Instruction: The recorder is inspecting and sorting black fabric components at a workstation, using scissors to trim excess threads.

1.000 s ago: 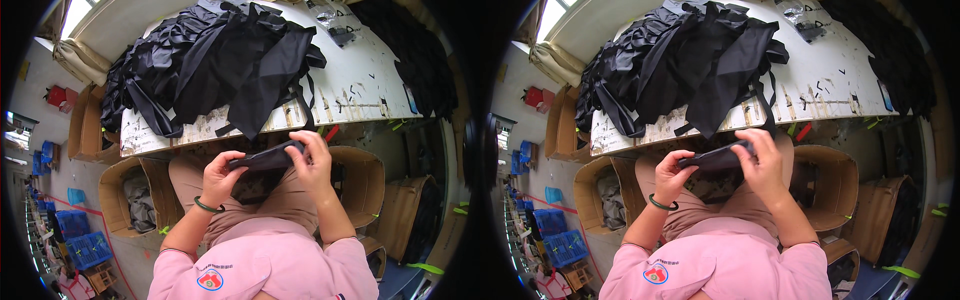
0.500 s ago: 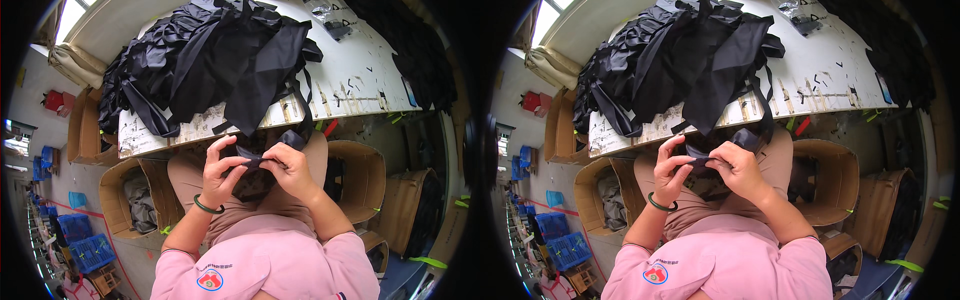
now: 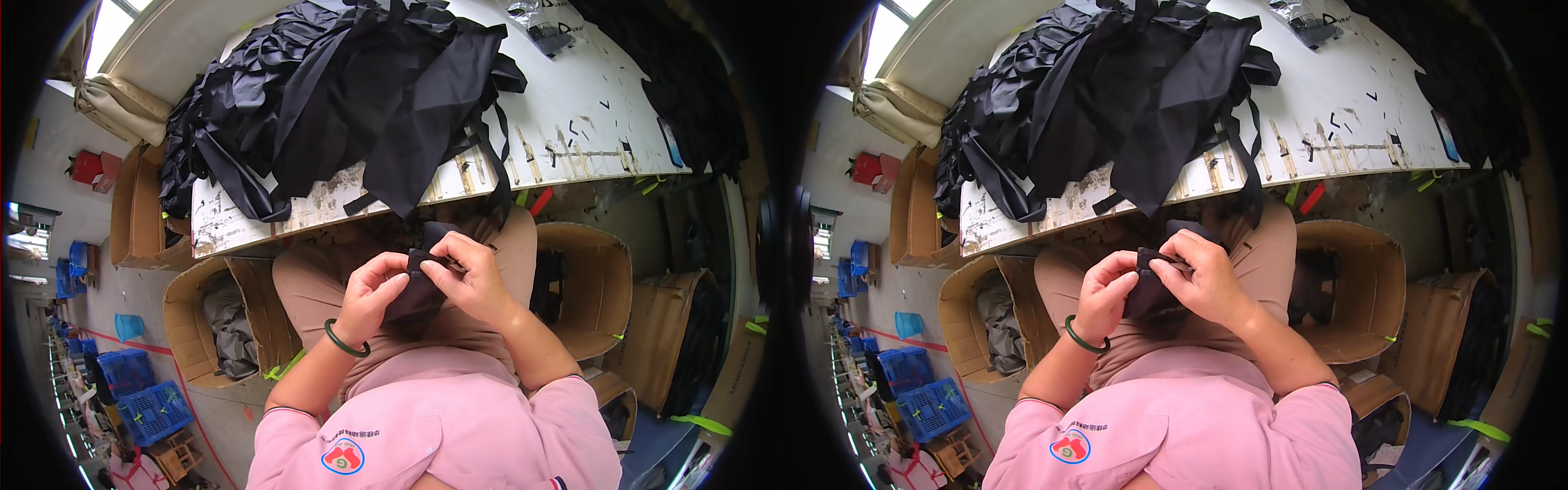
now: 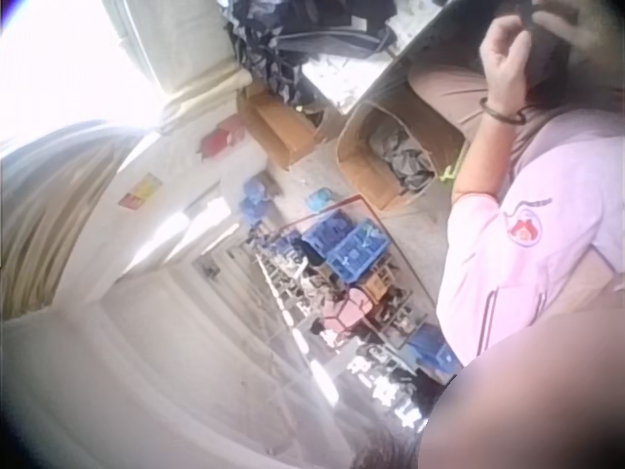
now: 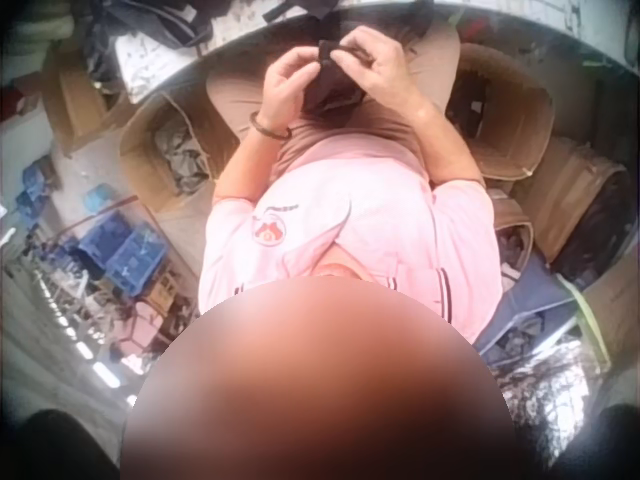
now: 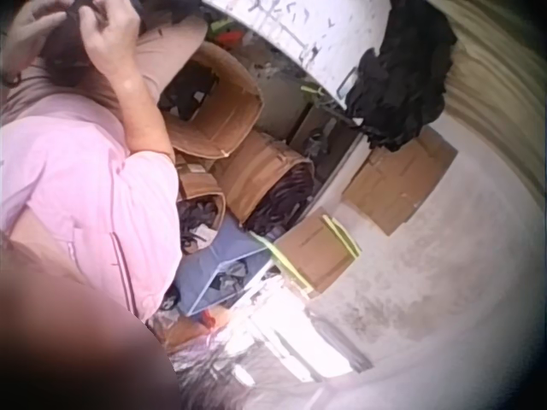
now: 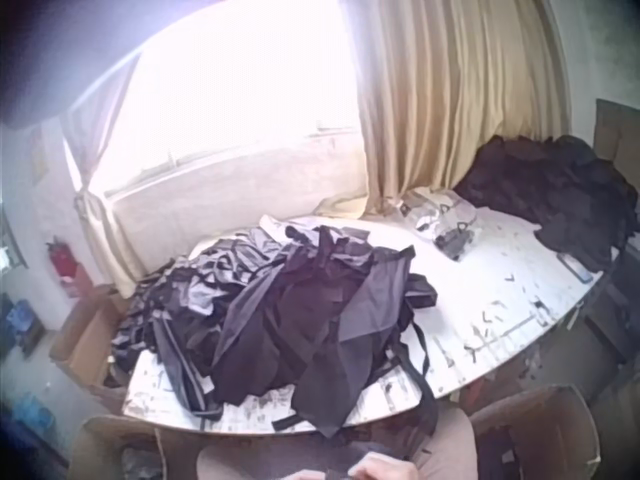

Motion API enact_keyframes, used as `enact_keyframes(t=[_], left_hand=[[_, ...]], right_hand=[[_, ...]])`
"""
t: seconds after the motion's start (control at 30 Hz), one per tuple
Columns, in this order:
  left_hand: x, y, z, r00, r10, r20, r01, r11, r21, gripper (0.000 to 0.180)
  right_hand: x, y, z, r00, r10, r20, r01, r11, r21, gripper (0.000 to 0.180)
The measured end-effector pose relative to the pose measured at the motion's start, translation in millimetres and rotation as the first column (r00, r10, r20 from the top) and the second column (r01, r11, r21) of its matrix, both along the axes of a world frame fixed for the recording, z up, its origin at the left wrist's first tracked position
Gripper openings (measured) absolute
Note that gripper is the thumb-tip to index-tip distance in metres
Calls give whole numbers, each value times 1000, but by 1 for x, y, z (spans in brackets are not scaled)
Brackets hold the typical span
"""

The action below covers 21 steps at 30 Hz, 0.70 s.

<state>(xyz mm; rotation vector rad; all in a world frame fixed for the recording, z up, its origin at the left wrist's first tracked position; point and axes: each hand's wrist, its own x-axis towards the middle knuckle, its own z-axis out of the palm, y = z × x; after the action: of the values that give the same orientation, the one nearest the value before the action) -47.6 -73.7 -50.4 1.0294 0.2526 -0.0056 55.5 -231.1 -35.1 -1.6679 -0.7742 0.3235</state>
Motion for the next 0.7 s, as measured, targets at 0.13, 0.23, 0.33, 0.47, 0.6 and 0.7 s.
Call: enact_keyframes(t=[0.13, 0.23, 0.33, 0.47, 0.6, 0.7], left_hand=[[-1, -2, 0, 985, -50, 164, -5, 947, 321, 25], [-2, 6, -7, 986, -53, 157, -11, 923, 384, 14], [-2, 9, -4, 988, -74, 134, 28, 949, 315, 9], [1, 3, 2, 985, -29, 169, 15, 996, 85, 14], [1, -1, 3, 969, -13, 245, -10, 995, 96, 12], [-4, 7, -10, 956, -16, 293, -54, 972, 228, 10]], right_hand=[[3, 3, -1, 999, 1, 46, -2, 1000, 21, 14], [4, 2, 5, 994, 63, -91, -69, 996, -64, 14], [10, -2, 2, 966, 147, -211, -157, 987, -33, 13], [15, 1, -18, 788, 279, -549, -147, 951, 272, 19], [11, 4, -27, 644, 313, -698, -147, 946, 289, 25], [10, 5, -24, 956, 97, -277, -144, 978, -152, 30]])
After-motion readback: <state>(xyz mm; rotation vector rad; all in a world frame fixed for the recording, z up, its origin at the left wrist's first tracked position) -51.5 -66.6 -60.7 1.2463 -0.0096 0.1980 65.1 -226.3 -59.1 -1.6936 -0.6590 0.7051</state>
